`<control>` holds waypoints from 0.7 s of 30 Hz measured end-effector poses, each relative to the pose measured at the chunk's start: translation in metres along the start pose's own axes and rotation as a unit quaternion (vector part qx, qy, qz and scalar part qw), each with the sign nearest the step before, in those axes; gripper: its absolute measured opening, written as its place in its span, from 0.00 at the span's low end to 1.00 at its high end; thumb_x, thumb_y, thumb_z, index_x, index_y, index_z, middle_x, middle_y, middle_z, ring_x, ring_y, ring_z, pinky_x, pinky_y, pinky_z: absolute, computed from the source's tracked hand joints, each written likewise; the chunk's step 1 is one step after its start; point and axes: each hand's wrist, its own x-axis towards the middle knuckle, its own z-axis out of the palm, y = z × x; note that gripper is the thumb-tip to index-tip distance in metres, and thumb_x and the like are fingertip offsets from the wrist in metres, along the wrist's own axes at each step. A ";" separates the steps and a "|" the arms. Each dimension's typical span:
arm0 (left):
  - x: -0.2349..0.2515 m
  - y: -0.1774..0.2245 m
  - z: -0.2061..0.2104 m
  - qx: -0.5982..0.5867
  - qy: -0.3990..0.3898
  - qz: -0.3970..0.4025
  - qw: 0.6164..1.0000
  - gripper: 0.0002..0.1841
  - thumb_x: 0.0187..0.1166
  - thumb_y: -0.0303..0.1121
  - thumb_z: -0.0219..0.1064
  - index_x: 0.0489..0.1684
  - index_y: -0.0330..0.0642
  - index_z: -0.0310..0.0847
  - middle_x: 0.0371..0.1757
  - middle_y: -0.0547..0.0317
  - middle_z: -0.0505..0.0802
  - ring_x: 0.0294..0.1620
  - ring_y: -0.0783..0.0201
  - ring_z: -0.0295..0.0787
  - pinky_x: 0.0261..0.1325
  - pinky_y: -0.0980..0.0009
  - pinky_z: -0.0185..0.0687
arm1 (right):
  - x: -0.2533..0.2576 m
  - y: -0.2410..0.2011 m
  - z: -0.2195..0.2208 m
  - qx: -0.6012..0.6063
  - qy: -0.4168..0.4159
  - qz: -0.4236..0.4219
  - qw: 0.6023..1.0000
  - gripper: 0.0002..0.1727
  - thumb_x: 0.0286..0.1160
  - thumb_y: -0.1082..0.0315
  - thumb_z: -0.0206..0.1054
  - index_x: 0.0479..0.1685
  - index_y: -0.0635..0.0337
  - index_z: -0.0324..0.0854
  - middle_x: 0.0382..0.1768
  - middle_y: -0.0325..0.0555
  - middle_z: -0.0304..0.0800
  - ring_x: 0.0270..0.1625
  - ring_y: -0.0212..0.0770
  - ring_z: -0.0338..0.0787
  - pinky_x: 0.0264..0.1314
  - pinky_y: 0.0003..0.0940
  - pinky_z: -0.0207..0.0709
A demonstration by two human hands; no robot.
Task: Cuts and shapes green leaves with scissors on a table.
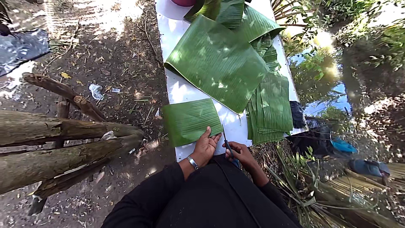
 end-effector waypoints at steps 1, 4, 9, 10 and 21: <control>0.000 0.000 0.000 0.000 -0.001 -0.002 1.000 0.20 0.96 0.36 0.47 0.80 0.35 0.59 0.66 0.38 0.84 0.60 0.49 0.89 0.64 0.60 0.87 | 0.000 0.000 -0.001 -0.005 -0.013 0.000 1.000 0.32 0.70 0.46 0.72 0.62 0.65 0.81 0.33 0.33 0.91 0.33 0.28 0.90 0.38 0.26 0.86; 0.000 0.000 0.001 0.005 -0.002 -0.004 1.000 0.20 0.96 0.36 0.46 0.80 0.35 0.58 0.66 0.38 0.84 0.59 0.49 0.90 0.64 0.59 0.87 | 0.000 0.002 -0.002 -0.010 -0.024 -0.005 1.000 0.39 0.67 0.39 0.73 0.65 0.65 0.79 0.35 0.32 0.92 0.35 0.29 0.91 0.37 0.26 0.85; 0.000 0.000 0.002 0.012 0.001 -0.003 1.000 0.21 0.96 0.36 0.47 0.80 0.34 0.59 0.65 0.37 0.84 0.57 0.48 0.91 0.62 0.59 0.89 | 0.001 0.000 -0.001 0.001 -0.010 0.005 1.000 0.34 0.70 0.45 0.71 0.64 0.66 0.80 0.33 0.34 0.91 0.34 0.31 0.91 0.37 0.28 0.87; 0.000 0.000 0.002 0.012 0.003 -0.002 1.000 0.21 0.96 0.36 0.47 0.79 0.33 0.59 0.64 0.37 0.84 0.56 0.48 0.91 0.61 0.58 0.89 | 0.001 -0.001 -0.001 0.005 -0.006 0.005 1.000 0.30 0.72 0.49 0.71 0.63 0.66 0.80 0.32 0.34 0.91 0.33 0.31 0.91 0.37 0.28 0.87; 0.002 0.000 0.000 0.018 0.004 0.010 1.000 0.20 0.95 0.36 0.49 0.79 0.33 0.60 0.64 0.36 0.85 0.55 0.48 0.92 0.61 0.58 0.89 | 0.000 0.003 0.004 0.005 0.014 -0.006 1.000 0.21 0.77 0.58 0.67 0.59 0.65 0.82 0.29 0.33 0.90 0.30 0.29 0.90 0.38 0.27 0.87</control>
